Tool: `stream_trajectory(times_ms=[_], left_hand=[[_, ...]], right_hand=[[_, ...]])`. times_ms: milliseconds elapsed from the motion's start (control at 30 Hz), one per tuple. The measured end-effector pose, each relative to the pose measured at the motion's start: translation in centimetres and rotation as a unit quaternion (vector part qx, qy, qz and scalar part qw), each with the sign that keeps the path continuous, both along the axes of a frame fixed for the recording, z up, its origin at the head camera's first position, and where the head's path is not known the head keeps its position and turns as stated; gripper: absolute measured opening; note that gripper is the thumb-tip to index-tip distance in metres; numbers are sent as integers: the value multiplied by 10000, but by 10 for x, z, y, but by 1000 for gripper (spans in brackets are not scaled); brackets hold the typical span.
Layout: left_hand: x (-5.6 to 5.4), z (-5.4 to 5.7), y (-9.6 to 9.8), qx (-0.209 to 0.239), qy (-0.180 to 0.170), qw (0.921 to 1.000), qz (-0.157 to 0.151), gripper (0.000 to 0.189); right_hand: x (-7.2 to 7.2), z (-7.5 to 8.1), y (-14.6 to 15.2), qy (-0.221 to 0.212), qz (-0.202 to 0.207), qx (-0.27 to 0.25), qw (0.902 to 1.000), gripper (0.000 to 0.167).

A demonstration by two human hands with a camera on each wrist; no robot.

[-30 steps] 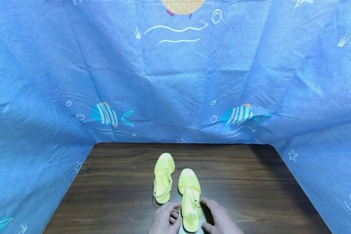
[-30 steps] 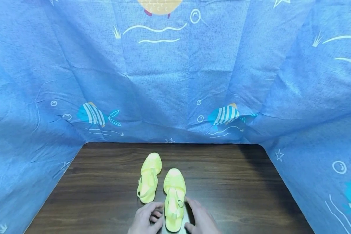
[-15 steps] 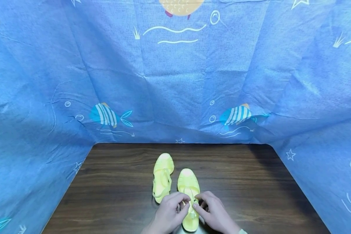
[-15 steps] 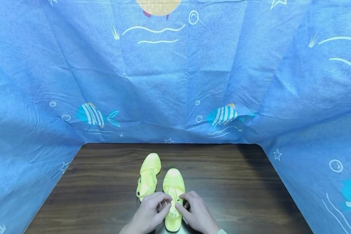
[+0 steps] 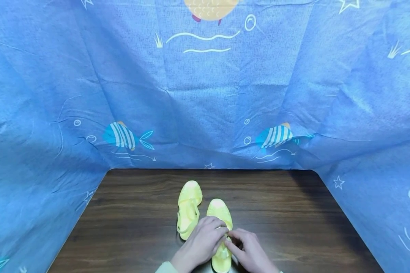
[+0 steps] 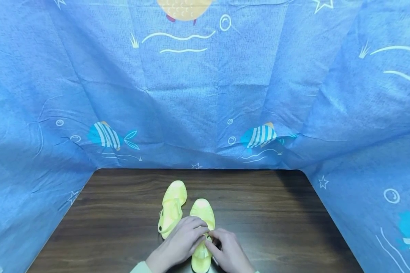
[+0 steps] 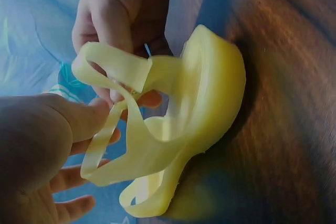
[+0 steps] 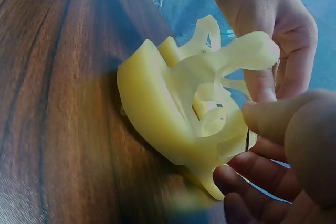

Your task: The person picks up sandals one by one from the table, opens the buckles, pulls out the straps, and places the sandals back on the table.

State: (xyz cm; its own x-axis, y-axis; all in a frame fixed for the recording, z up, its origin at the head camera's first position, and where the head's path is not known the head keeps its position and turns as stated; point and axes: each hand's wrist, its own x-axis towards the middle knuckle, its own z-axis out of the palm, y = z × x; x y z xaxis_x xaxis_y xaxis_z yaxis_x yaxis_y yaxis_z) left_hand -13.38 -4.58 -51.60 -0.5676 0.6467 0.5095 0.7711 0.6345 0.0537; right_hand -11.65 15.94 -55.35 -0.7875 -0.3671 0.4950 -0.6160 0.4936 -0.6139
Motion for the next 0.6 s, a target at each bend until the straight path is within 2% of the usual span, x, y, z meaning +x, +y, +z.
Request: stream_trajectory(times_ms=[67, 200, 433, 600], left_hand=[[-2, 1, 0, -50, 20, 10000, 10, 6], [-4, 3, 1, -328, 65, 9994, 41, 9], [-8, 8, 9, -1043, 129, 9942, -207, 8], [-11, 13, 13, -1336, 51, 9903, -382, 15]], right_hand=[[1, -1, 1, -125, 62, -218, 9997, 17], [1, -3, 4, -453, 172, -512, 9975, 23], [3, -3, 10, -511, 390, -498, 9967, 26], [4, -1, 13, -931, 338, -541, 9936, 22]])
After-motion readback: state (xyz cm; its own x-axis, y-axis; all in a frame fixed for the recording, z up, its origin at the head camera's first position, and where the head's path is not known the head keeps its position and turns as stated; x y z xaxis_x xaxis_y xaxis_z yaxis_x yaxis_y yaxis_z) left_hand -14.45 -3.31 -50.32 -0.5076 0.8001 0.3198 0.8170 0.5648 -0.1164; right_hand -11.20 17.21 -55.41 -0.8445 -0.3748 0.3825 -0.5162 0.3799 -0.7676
